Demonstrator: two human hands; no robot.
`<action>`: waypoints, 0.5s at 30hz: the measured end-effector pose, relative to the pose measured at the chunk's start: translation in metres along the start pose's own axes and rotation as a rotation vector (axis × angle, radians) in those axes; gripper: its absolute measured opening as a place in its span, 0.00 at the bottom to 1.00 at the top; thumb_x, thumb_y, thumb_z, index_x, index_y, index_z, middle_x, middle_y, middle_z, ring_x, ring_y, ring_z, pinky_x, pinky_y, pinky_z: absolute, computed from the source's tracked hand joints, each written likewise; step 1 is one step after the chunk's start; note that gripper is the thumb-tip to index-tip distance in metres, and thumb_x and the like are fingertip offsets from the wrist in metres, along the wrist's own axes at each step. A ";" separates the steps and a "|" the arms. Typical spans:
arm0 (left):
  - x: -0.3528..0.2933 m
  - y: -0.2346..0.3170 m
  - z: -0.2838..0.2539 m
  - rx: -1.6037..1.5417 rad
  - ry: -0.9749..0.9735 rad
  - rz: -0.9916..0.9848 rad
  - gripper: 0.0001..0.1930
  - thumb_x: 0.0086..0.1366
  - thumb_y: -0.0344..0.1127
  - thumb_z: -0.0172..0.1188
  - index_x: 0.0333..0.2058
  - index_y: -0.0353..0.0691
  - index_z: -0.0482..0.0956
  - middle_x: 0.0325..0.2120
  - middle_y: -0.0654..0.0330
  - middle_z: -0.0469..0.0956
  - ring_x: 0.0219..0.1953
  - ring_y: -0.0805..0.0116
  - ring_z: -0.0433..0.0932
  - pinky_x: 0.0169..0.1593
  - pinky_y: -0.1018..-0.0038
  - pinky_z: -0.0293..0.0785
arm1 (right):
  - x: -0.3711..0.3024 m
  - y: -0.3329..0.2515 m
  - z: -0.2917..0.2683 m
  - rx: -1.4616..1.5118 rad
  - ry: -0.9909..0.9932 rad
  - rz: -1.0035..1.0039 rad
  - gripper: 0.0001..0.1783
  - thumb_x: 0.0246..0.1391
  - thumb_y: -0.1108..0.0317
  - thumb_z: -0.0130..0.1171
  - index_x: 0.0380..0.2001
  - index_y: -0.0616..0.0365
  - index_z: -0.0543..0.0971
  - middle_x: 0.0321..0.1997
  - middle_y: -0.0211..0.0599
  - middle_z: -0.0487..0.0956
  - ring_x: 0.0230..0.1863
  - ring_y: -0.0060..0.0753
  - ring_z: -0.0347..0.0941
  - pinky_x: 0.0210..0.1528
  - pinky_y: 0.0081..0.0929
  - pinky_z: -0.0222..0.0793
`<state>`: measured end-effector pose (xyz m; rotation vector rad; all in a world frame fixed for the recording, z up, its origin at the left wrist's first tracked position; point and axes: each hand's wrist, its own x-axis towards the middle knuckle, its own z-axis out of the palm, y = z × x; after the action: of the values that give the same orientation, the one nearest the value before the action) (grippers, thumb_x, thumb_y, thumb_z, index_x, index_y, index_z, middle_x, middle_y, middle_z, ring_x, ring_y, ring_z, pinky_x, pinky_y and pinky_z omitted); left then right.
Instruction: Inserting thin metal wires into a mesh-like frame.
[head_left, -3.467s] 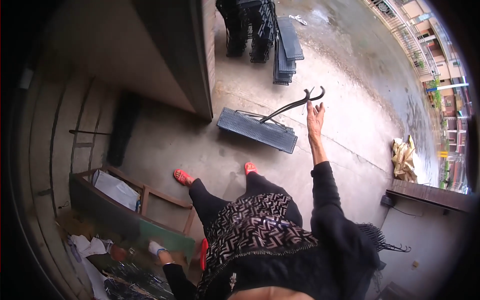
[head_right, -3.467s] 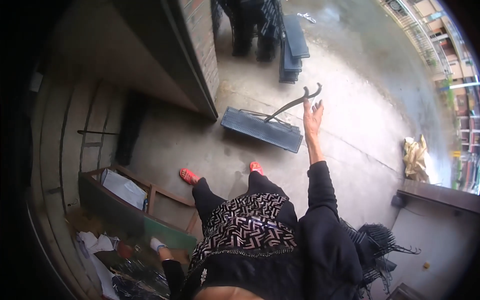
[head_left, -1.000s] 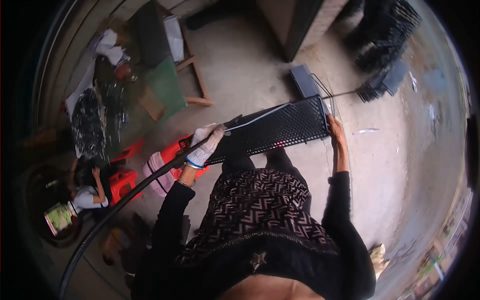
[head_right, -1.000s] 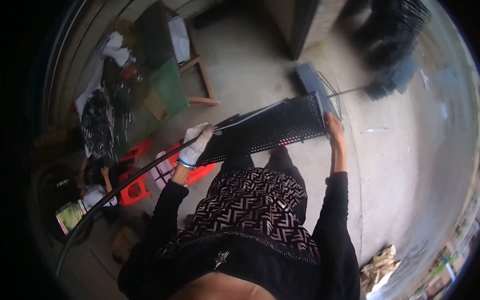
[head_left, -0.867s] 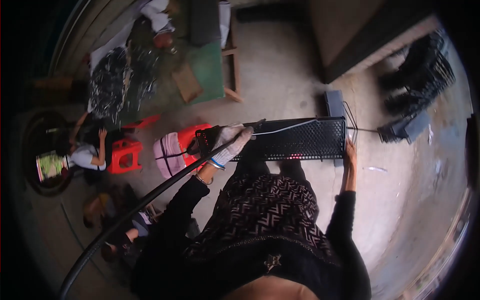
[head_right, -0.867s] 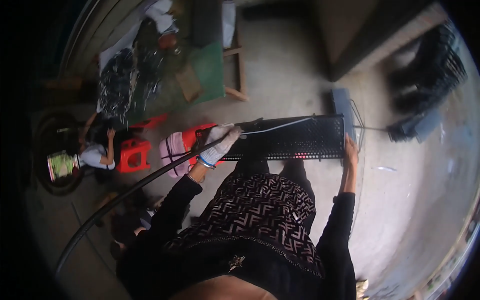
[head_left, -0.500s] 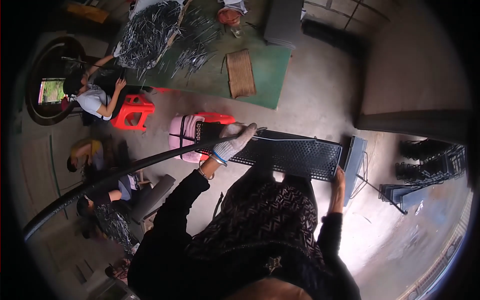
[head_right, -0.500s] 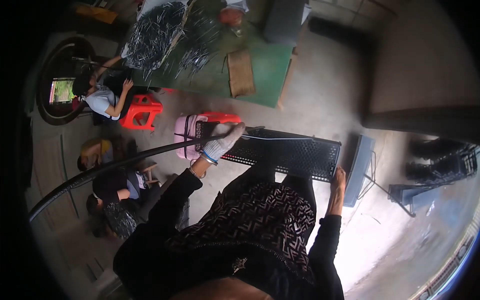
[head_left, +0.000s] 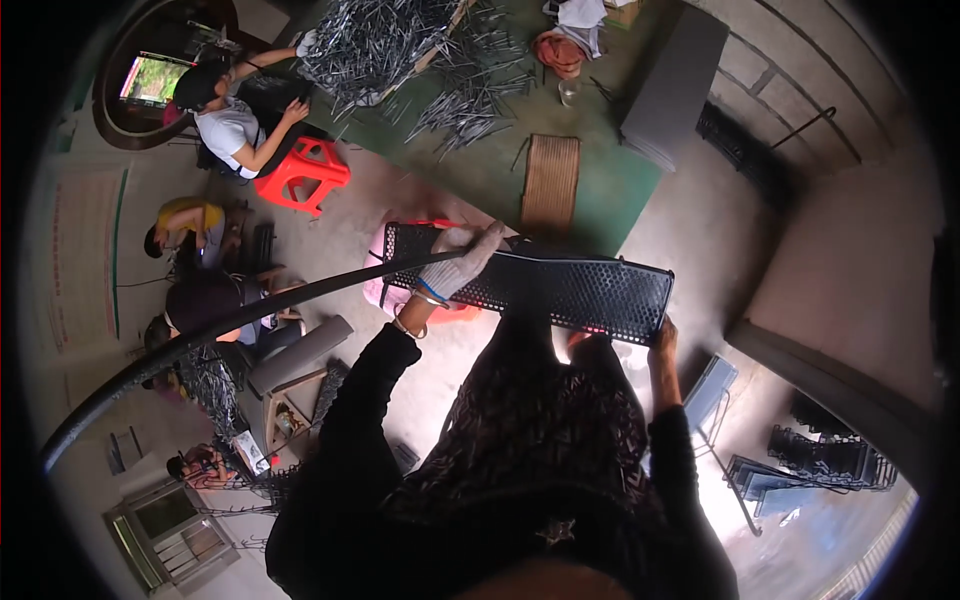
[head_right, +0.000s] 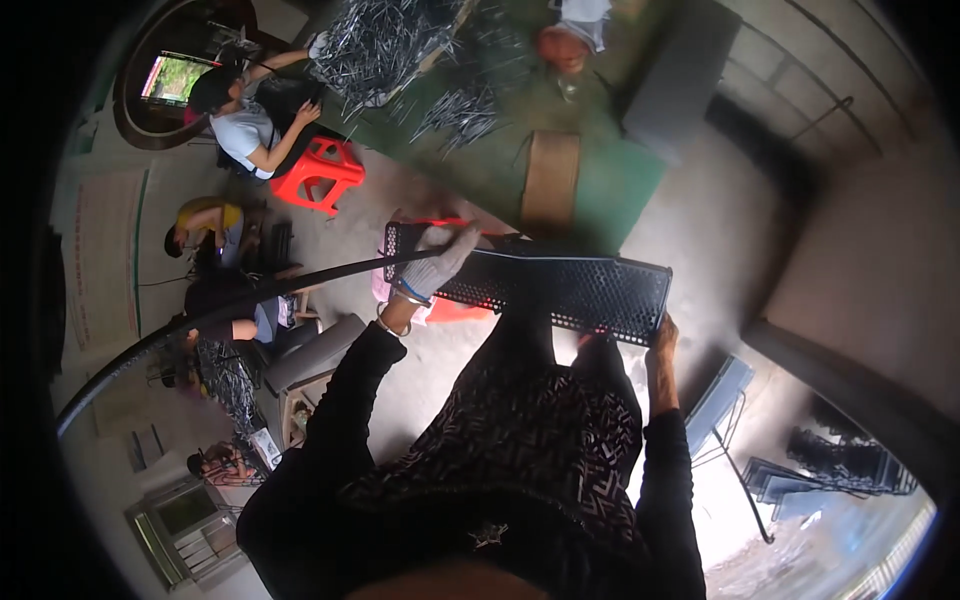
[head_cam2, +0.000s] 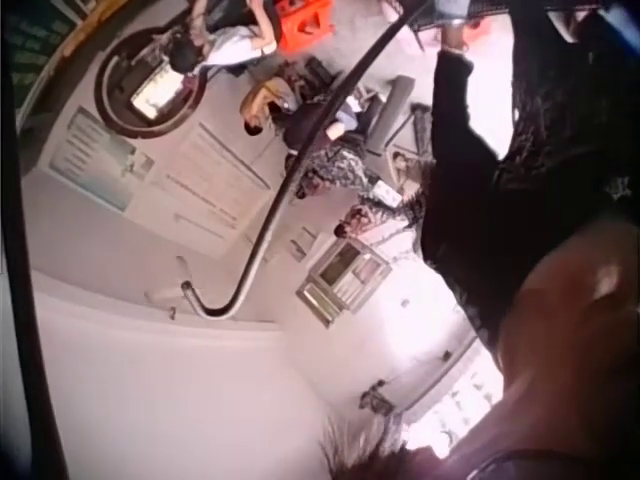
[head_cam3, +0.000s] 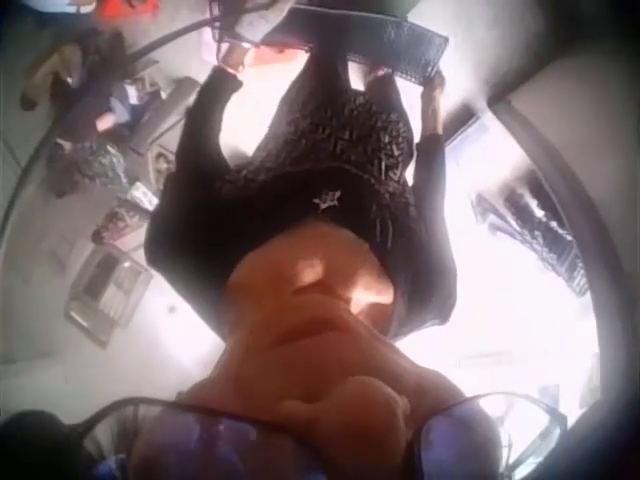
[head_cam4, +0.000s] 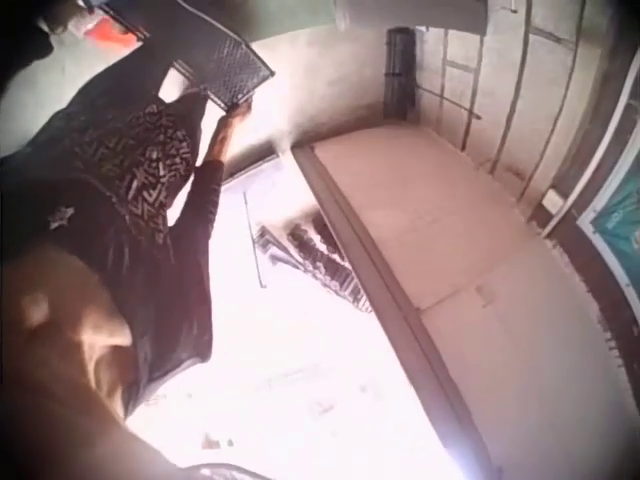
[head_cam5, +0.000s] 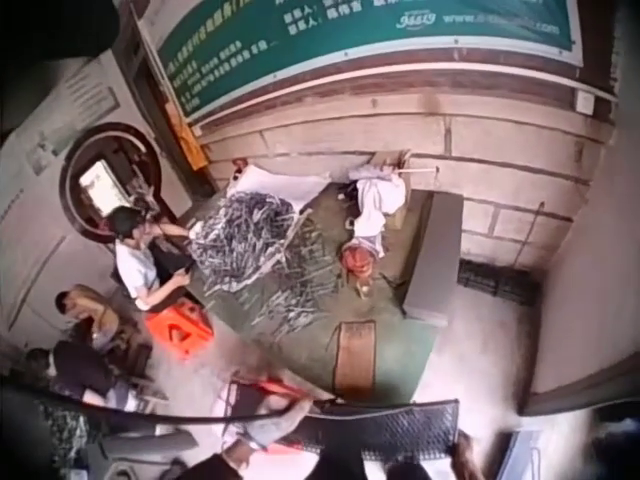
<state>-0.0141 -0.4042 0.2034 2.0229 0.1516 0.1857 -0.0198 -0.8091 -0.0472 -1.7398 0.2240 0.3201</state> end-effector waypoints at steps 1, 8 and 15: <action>0.003 -0.017 -0.009 0.005 0.008 -0.007 0.12 0.65 0.33 0.57 0.25 0.31 0.80 0.12 0.63 0.73 0.17 0.82 0.70 0.21 0.78 0.62 | 0.007 -0.009 0.009 -0.209 -0.051 -0.220 0.29 0.61 0.46 0.42 0.42 0.64 0.77 0.35 0.41 0.79 0.35 0.27 0.72 0.37 0.29 0.67; 0.079 -0.077 -0.059 -0.242 -0.124 -0.132 0.13 0.65 0.34 0.58 0.25 0.30 0.81 0.18 0.62 0.79 0.22 0.80 0.73 0.27 0.79 0.68 | 0.048 -0.063 0.103 0.318 0.243 0.444 0.31 0.60 0.40 0.46 0.30 0.63 0.76 0.21 0.27 0.66 0.22 0.24 0.56 0.26 0.26 0.54; 0.174 -0.125 -0.114 -0.053 -0.383 -0.153 0.11 0.67 0.26 0.47 0.33 0.23 0.77 0.33 0.53 0.80 0.39 0.70 0.79 0.45 0.78 0.75 | 0.082 -0.059 0.166 0.097 0.229 0.233 0.30 0.62 0.46 0.43 0.27 0.64 0.78 0.18 0.44 0.73 0.18 0.29 0.66 0.22 0.36 0.61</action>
<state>0.1309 -0.2160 0.1520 1.9460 0.0581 -0.2904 0.0617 -0.6326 -0.0489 -1.6559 0.6023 0.2732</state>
